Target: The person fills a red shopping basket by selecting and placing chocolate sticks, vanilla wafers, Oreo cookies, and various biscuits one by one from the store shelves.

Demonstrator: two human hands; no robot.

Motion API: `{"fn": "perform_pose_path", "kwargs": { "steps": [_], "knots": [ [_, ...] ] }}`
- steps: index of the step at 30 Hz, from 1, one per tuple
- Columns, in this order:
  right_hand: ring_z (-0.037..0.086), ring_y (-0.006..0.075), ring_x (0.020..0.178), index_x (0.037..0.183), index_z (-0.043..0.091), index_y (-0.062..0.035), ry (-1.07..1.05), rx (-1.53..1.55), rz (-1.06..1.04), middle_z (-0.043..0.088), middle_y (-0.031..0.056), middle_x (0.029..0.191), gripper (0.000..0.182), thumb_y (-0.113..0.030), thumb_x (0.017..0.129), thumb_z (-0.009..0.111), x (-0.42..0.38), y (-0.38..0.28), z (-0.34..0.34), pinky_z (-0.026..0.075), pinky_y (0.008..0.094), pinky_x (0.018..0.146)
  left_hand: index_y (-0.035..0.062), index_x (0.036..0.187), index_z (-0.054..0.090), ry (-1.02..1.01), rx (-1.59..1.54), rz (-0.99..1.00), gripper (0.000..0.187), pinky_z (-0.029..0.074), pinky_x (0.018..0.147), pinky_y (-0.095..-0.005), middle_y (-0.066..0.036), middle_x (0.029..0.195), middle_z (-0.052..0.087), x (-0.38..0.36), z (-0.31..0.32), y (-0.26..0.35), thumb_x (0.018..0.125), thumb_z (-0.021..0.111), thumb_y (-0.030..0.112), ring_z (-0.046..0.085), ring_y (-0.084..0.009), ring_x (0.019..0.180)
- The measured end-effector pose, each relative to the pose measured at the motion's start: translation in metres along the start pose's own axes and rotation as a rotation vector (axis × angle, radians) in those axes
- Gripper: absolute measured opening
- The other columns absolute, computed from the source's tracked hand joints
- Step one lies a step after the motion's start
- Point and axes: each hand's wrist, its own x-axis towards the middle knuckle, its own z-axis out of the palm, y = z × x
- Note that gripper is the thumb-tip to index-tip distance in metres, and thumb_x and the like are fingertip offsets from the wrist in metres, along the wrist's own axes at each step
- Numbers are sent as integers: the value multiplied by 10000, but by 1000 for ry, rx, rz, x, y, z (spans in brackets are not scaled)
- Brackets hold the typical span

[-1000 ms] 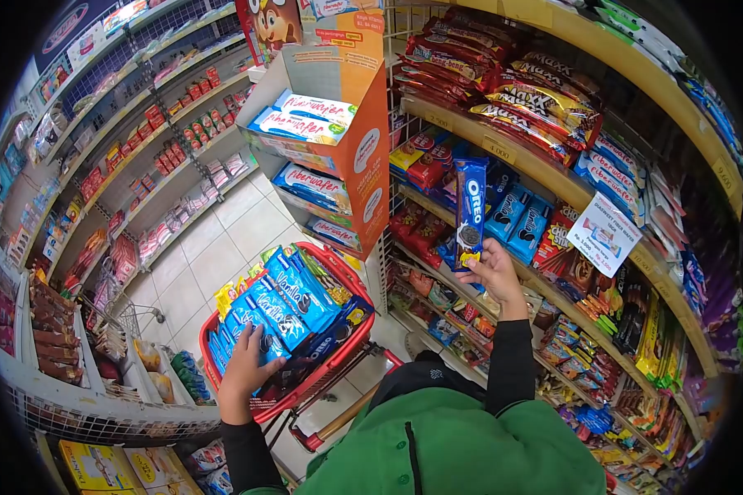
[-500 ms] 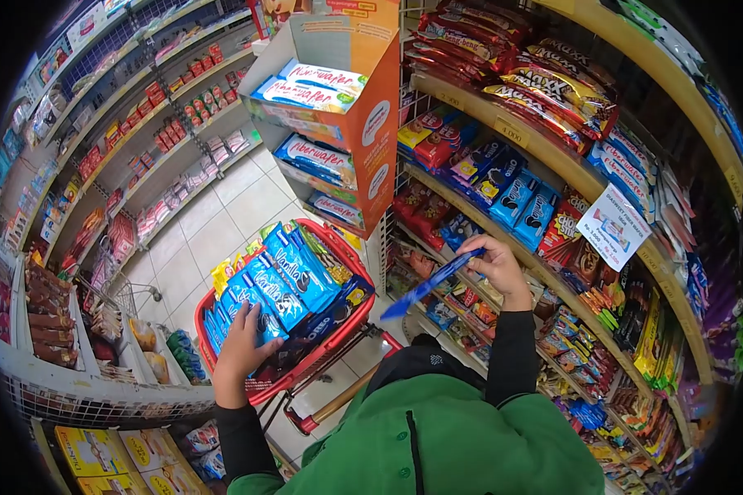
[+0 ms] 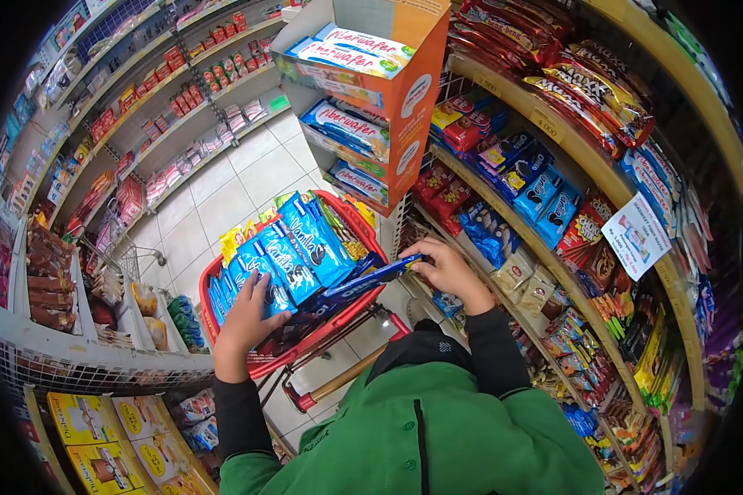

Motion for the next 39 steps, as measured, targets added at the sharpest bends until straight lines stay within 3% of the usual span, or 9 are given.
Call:
{"fn": "perform_pose_path", "kwargs": {
  "steps": [2,6,10,13,16,19,25,31,39],
  "knots": [
    [513,229,744,898,598,-67,12,-93,-51,529,90,823,228,23,688,587,2,-9,8,404,300,678,42,1243,338,-2,-7,-1,739,332,933,-385,-206,1299,287,0,0,1,654,686,322,341,-363,1158],
    [543,245,721,922,578,-59,52,-139,-172,549,100,749,233,-27,692,606,7,-1,33,412,316,634,68,1259,329,-38,-18,-46,726,306,958,-367,-172,1332,248,0,-3,4,670,681,304,302,-338,1198],
    [549,272,601,976,512,-54,105,-107,-24,546,138,642,307,-82,696,634,10,-5,53,420,338,569,66,1259,328,-40,-20,-42,727,303,960,-367,-176,1332,247,0,-2,3,669,681,302,302,-338,1198],
    [550,268,622,987,508,-48,73,-158,-37,541,145,742,298,-59,708,615,12,-1,60,428,328,595,63,1259,328,-41,-23,-48,729,302,961,-368,-180,1330,248,0,-3,5,669,682,301,301,-339,1198],
    [551,266,652,1000,501,-43,196,-208,-324,495,143,876,293,-30,721,592,14,11,71,439,324,630,59,1257,329,-36,-19,-47,728,301,961,-370,-182,1328,250,0,-4,6,668,683,302,300,-341,1198],
    [553,246,683,1016,490,-33,162,-261,-300,435,134,949,289,3,738,558,13,14,72,444,306,653,47,1243,340,-6,1,-13,732,325,940,-380,-199,1308,276,0,-1,2,658,684,321,329,-356,1171],
    [569,171,695,1047,466,-24,177,34,-58,419,105,985,318,3,744,557,8,1,62,463,260,616,36,1236,346,10,15,-2,733,340,925,-386,-215,1290,297,-1,0,1,655,682,329,348,-366,1152],
    [569,142,708,1005,492,-28,427,-35,-47,412,97,1005,298,-3,721,581,12,13,14,462,238,594,28,1241,338,10,9,8,744,335,929,-386,-219,1288,298,0,1,1,649,684,318,349,-363,1152],
    [549,136,645,890,542,-19,994,-88,102,506,100,900,191,-22,704,586,19,43,-73,444,238,559,26,1239,338,10,15,3,754,335,928,-382,-221,1287,299,0,1,0,644,685,334,351,-364,1150]
  ]
}}
